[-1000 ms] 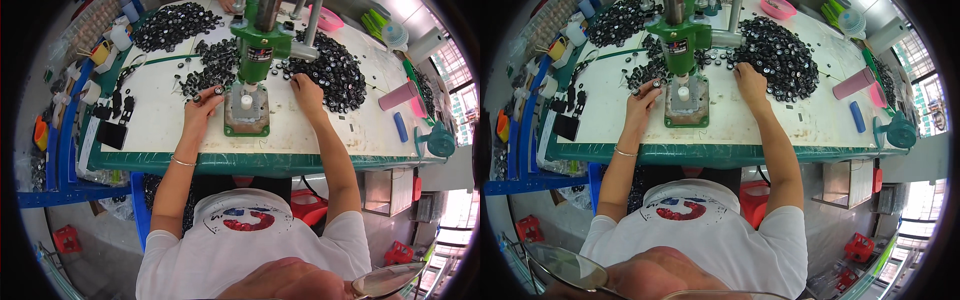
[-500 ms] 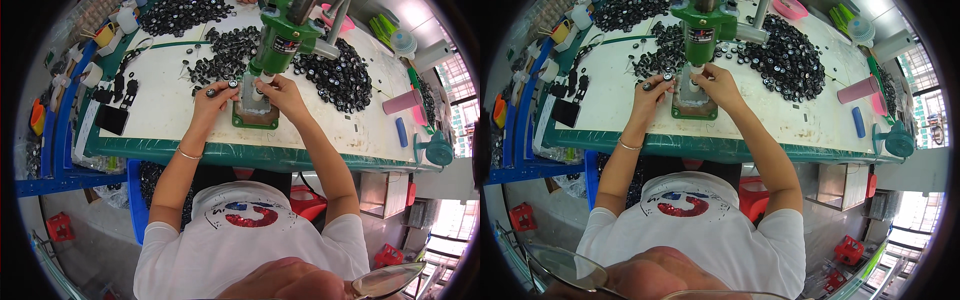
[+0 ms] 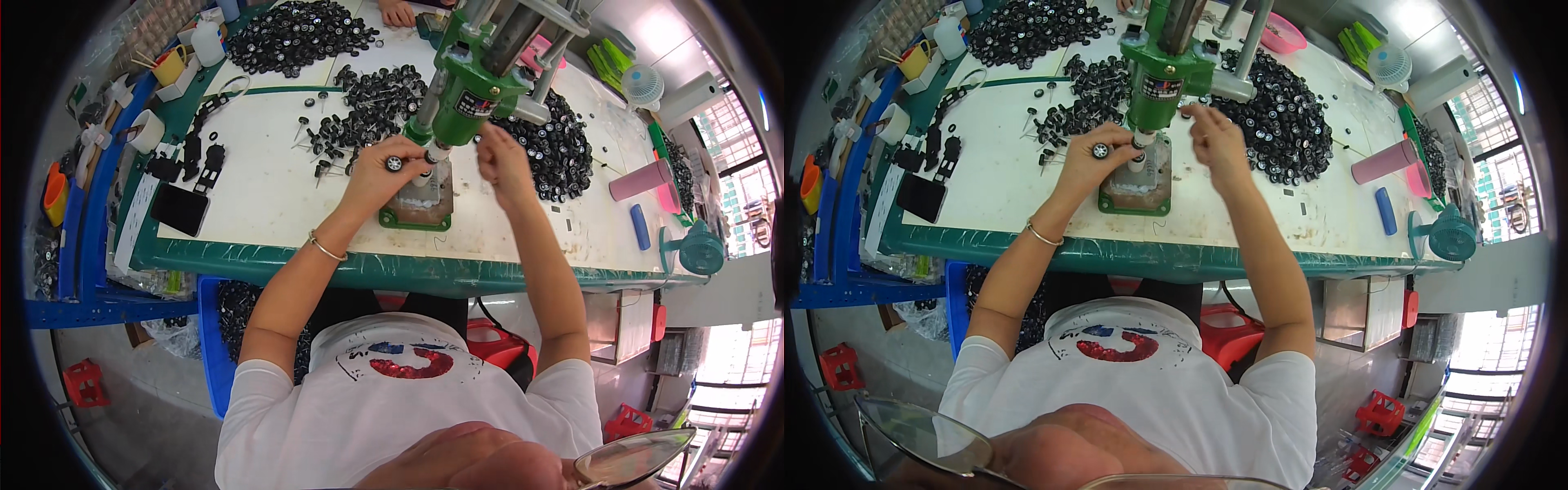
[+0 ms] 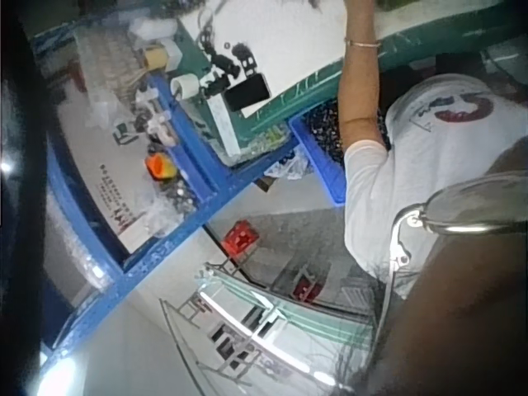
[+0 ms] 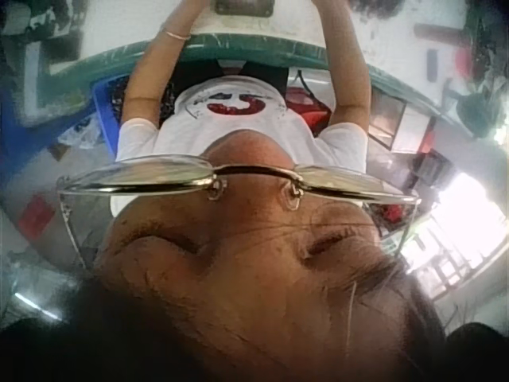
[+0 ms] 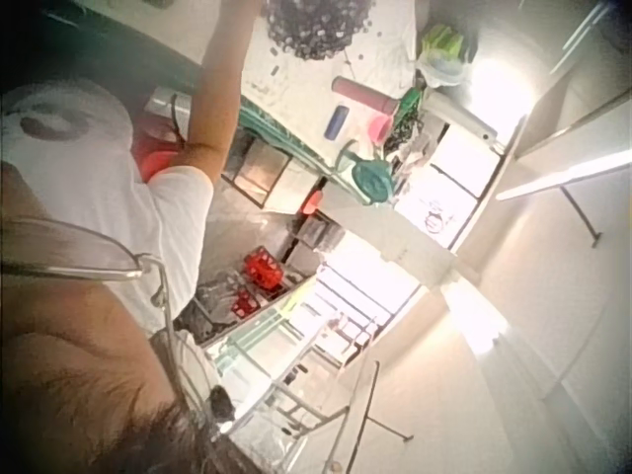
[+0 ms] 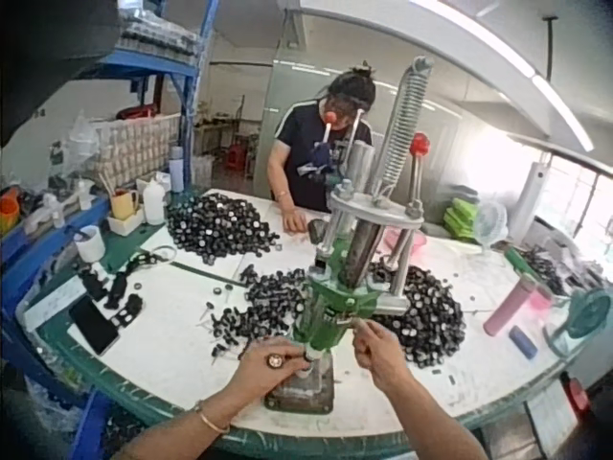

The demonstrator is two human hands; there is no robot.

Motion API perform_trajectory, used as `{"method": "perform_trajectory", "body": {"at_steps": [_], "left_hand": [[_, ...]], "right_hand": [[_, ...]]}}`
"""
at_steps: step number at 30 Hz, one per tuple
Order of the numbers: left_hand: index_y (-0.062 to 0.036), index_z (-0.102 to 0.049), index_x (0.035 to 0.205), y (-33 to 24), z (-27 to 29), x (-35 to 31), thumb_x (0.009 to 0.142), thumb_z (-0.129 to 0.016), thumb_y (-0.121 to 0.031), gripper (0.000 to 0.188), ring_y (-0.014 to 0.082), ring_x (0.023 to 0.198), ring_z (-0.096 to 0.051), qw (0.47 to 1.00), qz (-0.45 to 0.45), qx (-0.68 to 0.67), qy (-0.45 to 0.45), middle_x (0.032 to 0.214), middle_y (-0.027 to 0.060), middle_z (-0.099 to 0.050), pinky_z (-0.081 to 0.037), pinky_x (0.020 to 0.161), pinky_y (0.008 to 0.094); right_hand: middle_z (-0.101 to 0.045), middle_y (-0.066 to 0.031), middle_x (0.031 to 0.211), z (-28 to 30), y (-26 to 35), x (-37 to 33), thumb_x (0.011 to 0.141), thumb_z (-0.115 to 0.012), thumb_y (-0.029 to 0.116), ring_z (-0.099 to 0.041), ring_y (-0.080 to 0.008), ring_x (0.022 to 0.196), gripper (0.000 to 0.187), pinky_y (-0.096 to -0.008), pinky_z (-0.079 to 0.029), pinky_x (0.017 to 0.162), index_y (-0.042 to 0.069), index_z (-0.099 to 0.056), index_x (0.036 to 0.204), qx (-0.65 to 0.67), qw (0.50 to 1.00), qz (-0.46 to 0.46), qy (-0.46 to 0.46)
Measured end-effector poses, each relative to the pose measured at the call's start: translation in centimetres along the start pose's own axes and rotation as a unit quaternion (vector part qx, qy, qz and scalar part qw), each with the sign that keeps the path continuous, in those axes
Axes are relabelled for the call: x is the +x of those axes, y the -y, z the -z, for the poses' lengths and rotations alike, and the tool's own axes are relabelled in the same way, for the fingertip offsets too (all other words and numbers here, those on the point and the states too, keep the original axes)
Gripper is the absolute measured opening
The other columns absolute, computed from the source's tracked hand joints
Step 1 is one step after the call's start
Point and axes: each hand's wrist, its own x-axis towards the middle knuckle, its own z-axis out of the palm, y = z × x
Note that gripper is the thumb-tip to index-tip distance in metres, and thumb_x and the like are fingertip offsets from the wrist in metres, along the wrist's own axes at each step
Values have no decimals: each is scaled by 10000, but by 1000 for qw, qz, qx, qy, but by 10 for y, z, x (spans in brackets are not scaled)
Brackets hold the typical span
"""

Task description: The person repeatedly picks small black wheel-like parts and metal pins from piles on a workbench, places them into a green press machine, and operates the lever to assemble them. The assembled parts are then placed into a blue bin below the table.

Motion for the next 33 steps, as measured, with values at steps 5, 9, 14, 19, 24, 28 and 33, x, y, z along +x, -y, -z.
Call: {"method": "perform_trajectory", "body": {"at_steps": [5, 9, 14, 19, 24, 28, 33], "left_hand": [[18, -700, 860, 0, -9, 5, 740, -743, -30, 137, 79, 697, -511, 998, 18, -67, -2, 802, 18, -614, -419, 650, 221], [14, -704, 851, 9, -10, 5, 733, -743, -20, 129, 65, 689, -491, 996, 1, -91, -15, 792, 11, -613, -402, 633, 214], [5, -711, 853, 7, -11, 9, 732, -744, -20, 128, 70, 701, -501, 994, -2, -105, 7, 795, 7, -622, -404, 649, 213], [0, -721, 870, 8, -9, 9, 730, -741, -18, 143, 79, 715, -525, 994, 19, -111, 7, 807, 12, -631, -421, 667, 217], [-10, -725, 874, 12, -8, 8, 738, -739, -22, 137, 80, 739, -550, 996, 11, -92, 10, 812, 12, -633, -427, 679, 210], [-11, -726, 876, 6, -9, 7, 745, -738, -27, 132, 78, 755, -558, 995, 32, -92, 14, 819, 12, -634, -432, 692, 210], [-6, -722, 888, 8, -9, 6, 754, -736, -37, 138, 83, 773, -568, 996, 31, -83, 12, 835, 16, -636, -443, 713, 218]], "right_hand": [[-520, 14, 660, 26, 60, 27, 939, -516, 241, -432, -90, 487, 250, -230, -339, 451, 29, -637, 993, 4, 992, 118, -54], [-599, -45, 770, -8, 139, 46, 934, -479, 232, -571, -152, 684, 231, -281, -466, 640, 38, -604, 937, 96, 965, 240, -35], [-319, 73, 528, -25, 217, 80, 956, -505, 194, -283, -25, 393, 226, -171, -213, 327, 132, -471, 741, 66, 967, 212, 124], [-302, 86, 527, -19, 213, 97, 927, -552, 224, -257, -22, 390, 220, -186, -175, 319, 137, -464, 744, 86, 947, 299, 82], [-306, 99, 533, 3, 214, 86, 903, -585, 245, -244, -15, 393, 235, -181, -166, 333, 134, -454, 743, 127, 932, 284, 188], [-308, 100, 535, -19, 204, 37, 899, -596, 273, -235, -9, 400, 246, -182, -157, 339, 140, -453, 748, 243, 903, 309, 175], [-309, 98, 541, -43, 193, 5, 895, -607, 279, -232, -7, 403, 259, -177, -164, 340, 144, -448, 743, -9, 834, 547, 65]]}}
